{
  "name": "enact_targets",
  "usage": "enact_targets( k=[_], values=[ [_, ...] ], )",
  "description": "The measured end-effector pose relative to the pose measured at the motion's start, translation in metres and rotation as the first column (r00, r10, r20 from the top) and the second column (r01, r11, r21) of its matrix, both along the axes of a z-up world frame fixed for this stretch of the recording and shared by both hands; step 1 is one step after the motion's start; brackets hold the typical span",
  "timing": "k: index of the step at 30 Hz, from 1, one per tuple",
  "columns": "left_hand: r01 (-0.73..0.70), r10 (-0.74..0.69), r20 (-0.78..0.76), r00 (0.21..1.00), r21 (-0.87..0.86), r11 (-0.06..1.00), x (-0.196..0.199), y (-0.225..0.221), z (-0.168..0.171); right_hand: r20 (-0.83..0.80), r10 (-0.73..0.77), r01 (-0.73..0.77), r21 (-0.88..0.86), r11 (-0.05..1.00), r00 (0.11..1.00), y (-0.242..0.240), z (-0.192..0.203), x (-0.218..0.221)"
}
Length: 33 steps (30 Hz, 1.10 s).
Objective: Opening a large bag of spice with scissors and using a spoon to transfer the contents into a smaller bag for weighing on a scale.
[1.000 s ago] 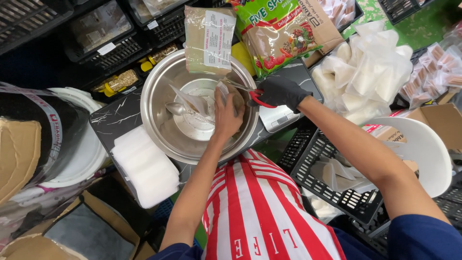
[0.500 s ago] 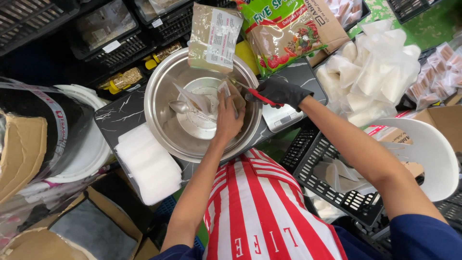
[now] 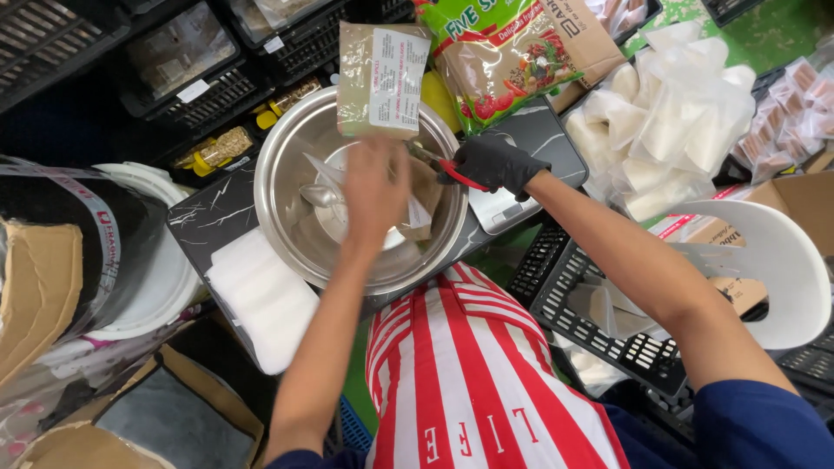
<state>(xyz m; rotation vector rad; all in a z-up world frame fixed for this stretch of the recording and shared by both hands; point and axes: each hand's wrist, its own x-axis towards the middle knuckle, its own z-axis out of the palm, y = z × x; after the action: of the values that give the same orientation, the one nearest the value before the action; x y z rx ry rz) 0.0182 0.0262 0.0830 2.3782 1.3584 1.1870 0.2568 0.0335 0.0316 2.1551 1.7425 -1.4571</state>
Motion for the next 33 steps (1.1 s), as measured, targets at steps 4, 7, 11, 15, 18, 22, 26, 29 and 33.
enact_targets(
  k=[4,7,11,15,18,22,26,29,33],
  values=[
    [-0.083,0.134,0.058,0.989,-0.531,0.843,-0.020,0.089,0.047,0.191,0.283,-0.328,0.266,0.907,0.940,-0.014,0.003,0.010],
    [-0.130,0.094,-0.092,0.991,-0.775,0.618,-0.022,0.124,0.022,0.161,0.252,-0.290,0.299,0.909,0.954,-0.023,0.015,0.008],
    [-0.066,0.154,0.019,0.988,-0.846,0.528,-0.014,0.130,0.016,0.213,0.191,-0.238,0.222,0.946,0.958,-0.033,0.029,0.006],
    [-0.088,0.181,0.001,0.983,-0.874,0.478,-0.007,0.129,0.004,0.255,0.214,-0.284,0.281,0.917,0.943,-0.036,0.017,0.009],
    [-0.098,0.198,-0.016,0.980,-0.905,0.414,0.000,0.125,0.011,0.269,0.193,-0.269,0.283,0.921,0.943,-0.037,0.022,0.008],
    [-0.054,0.288,0.080,0.954,-0.902,0.429,-0.006,0.140,-0.016,0.254,0.168,-0.229,0.234,0.945,0.952,-0.041,0.035,0.007],
    [0.294,0.367,0.470,0.803,-0.848,0.441,-0.019,0.145,-0.013,0.161,0.029,-0.059,0.188,0.980,0.987,-0.057,0.073,-0.004],
    [0.385,0.333,0.667,0.666,-0.691,0.612,-0.052,0.125,0.034,0.105,-0.114,0.100,0.127,0.987,0.988,-0.075,0.094,-0.016],
    [0.296,0.155,0.825,0.544,-0.361,0.885,-0.144,0.089,0.070,-0.221,-0.546,0.579,0.133,0.804,0.809,-0.106,0.129,-0.057]
  ],
)
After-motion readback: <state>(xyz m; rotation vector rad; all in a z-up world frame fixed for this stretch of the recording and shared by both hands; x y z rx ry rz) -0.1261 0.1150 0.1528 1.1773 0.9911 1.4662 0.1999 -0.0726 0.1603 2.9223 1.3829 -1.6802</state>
